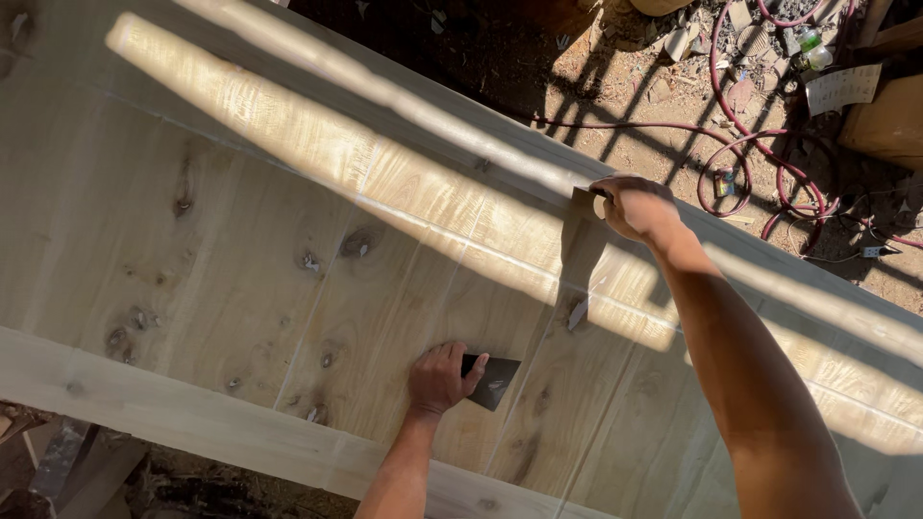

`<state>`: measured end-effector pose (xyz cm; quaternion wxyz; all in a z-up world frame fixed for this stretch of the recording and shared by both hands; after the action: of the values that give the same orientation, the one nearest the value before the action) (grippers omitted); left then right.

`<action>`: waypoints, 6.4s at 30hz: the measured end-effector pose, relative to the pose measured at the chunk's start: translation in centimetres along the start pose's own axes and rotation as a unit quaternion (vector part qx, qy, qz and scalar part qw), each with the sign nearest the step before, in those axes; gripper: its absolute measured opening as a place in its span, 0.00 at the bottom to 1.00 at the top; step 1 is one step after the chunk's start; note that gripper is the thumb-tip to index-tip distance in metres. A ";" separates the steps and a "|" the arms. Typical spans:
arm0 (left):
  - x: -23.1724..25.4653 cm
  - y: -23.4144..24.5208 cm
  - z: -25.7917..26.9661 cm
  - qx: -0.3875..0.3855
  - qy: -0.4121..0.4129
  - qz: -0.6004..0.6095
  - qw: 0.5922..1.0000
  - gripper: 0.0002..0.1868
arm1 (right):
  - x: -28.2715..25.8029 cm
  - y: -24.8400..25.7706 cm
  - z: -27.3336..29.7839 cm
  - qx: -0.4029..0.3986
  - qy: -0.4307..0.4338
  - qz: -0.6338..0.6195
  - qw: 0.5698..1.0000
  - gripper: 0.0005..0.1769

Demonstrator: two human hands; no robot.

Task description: The person sands a large wooden board using a sanding block and sandpaper. They move the sanding block across the surface of the board, focusing on different areas to smooth the wood. The person also briefly handles a tube of wood filler.

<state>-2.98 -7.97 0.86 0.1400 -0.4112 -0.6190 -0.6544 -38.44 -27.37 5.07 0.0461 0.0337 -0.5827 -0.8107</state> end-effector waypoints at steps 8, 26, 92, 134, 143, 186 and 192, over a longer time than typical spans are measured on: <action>0.2 0.3 -0.2 -0.013 -0.006 0.007 1.000 0.24 | -3.2 -1.6 1.5 -0.197 0.006 0.061 0.979 0.24; 0.2 0.2 0.5 -0.017 0.017 0.016 1.000 0.25 | 4.6 -6.0 -2.1 -0.085 -0.216 -0.120 0.965 0.20; -0.2 -0.9 2.0 -0.059 0.012 -0.011 0.998 0.26 | 4.7 -2.2 8.1 0.096 -0.073 -0.065 0.990 0.32; 0.1 -0.5 0.8 -0.020 0.004 -0.010 1.000 0.23 | 15.1 -6.8 6.6 -0.120 -0.303 -0.197 0.925 0.23; -0.5 -1.3 0.6 -0.018 -0.005 -0.014 1.000 0.24 | 9.1 -7.4 0.3 -0.100 -0.277 -0.183 0.938 0.18; -1.0 -1.5 1.2 -0.003 -0.011 0.058 0.998 0.19 | -26.4 -8.9 7.2 0.127 -0.459 -0.840 0.259 0.15; -2.4 -3.3 2.7 -0.046 -0.004 0.103 0.994 0.10 | -27.9 -11.9 5.0 0.194 -0.498 -0.808 0.249 0.19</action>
<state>-2.75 -5.58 -3.39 0.1847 -0.4816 -0.5431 -0.6626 -11.71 -15.73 -4.58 -0.9400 0.0848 -0.2982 -0.1423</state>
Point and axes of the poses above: each hand's wrist, its own z-axis away from the middle knuckle, its own y-axis out of the back of the hand, x = y × z, the point moved 8 cm from there along -z, towards the middle knuckle, and after that the axes turned 9 degrees about z, right-handed, at the moved point
